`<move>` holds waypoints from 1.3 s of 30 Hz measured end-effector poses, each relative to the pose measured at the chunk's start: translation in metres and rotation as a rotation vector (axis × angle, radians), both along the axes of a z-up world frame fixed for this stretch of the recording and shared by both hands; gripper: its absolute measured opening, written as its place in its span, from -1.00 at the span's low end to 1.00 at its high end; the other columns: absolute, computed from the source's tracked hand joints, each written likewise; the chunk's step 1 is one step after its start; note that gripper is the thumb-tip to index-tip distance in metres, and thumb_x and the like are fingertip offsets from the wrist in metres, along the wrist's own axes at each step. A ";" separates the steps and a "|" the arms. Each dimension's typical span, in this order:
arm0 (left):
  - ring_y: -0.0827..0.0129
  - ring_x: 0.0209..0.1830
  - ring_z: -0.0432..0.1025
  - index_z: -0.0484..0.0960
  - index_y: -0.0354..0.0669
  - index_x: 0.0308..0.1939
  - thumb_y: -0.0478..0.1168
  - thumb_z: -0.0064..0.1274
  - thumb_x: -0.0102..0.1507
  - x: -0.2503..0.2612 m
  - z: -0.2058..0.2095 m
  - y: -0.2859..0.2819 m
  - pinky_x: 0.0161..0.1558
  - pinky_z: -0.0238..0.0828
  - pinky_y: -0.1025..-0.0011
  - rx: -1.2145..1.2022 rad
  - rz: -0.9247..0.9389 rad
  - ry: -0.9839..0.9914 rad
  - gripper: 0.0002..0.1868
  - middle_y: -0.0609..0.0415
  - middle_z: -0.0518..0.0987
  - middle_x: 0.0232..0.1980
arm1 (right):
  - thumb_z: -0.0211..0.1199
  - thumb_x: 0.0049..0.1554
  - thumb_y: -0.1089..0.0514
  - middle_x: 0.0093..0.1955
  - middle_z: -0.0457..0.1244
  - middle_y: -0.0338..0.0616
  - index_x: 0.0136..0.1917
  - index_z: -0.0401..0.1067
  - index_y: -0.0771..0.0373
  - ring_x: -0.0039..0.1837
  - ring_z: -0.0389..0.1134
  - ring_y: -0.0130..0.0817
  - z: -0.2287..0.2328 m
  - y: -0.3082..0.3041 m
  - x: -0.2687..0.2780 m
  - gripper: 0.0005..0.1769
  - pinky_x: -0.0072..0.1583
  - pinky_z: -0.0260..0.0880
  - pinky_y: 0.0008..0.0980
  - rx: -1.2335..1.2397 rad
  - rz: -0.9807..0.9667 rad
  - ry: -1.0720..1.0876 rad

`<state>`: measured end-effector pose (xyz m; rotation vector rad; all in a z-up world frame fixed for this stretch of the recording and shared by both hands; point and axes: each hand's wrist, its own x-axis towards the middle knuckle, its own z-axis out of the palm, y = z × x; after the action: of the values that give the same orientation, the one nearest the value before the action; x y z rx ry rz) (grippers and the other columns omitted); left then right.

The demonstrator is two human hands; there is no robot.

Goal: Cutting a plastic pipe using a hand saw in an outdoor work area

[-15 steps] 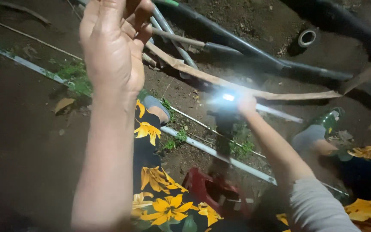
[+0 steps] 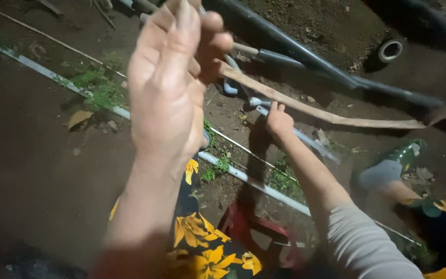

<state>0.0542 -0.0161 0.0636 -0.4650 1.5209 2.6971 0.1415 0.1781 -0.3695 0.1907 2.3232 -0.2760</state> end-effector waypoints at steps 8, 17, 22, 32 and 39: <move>0.28 -0.19 0.43 0.42 -0.29 0.00 -0.27 -0.10 0.33 0.011 0.004 -0.012 -0.04 0.44 0.43 0.133 -0.022 -0.033 -0.80 -0.03 0.49 -0.16 | -0.06 0.01 0.14 0.21 0.04 0.19 0.36 -0.06 0.27 -0.22 0.31 0.29 -0.030 -0.033 -0.005 -0.35 -0.29 0.29 0.17 -0.114 0.100 0.292; 0.32 -0.21 0.45 0.43 -0.26 0.01 -0.22 -0.06 0.28 0.015 0.009 -0.025 -0.10 0.43 0.42 0.077 0.013 -0.152 -0.74 -0.01 0.52 -0.18 | -0.01 0.04 0.03 -0.35 0.34 0.03 -0.27 0.50 0.18 -0.26 0.41 0.07 -0.027 -0.069 -0.051 -0.69 -0.26 0.42 -0.04 -0.055 0.272 0.225; 0.30 -0.23 0.46 0.44 -0.28 0.03 -0.21 -0.05 0.24 0.012 0.010 -0.026 -0.12 0.42 0.42 0.013 0.076 -0.216 -0.68 -0.04 0.54 -0.18 | 0.11 0.00 0.19 -0.32 0.36 -0.15 -0.33 0.53 0.04 -0.20 0.43 -0.10 -0.054 -0.092 -0.068 -0.82 -0.26 0.40 -0.26 0.039 0.227 0.214; 0.23 -0.24 0.46 0.43 -0.33 0.02 -0.22 -0.02 0.22 0.013 0.011 -0.032 -0.16 0.41 0.41 0.070 0.122 -0.215 -0.66 -0.09 0.53 -0.19 | -0.09 0.10 0.21 -0.20 0.23 -0.05 -0.02 0.17 0.17 -0.38 0.36 0.04 -0.098 -0.091 -0.045 -0.85 -0.42 0.34 -0.02 0.057 0.053 0.518; 0.27 -0.22 0.45 0.44 -0.26 0.00 -0.22 -0.07 0.26 0.019 0.011 -0.037 -0.15 0.40 0.43 -0.004 0.072 -0.154 -0.73 -0.02 0.53 -0.18 | -0.08 0.06 0.28 -0.14 0.24 -0.01 0.27 0.12 0.33 -0.37 0.37 -0.02 -0.089 -0.090 -0.032 -0.53 -0.39 0.37 -0.13 0.065 0.205 0.532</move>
<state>0.0730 -0.0528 0.0748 -0.7224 1.4967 2.6394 0.1097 0.0885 -0.4588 -0.1052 2.8537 -0.1590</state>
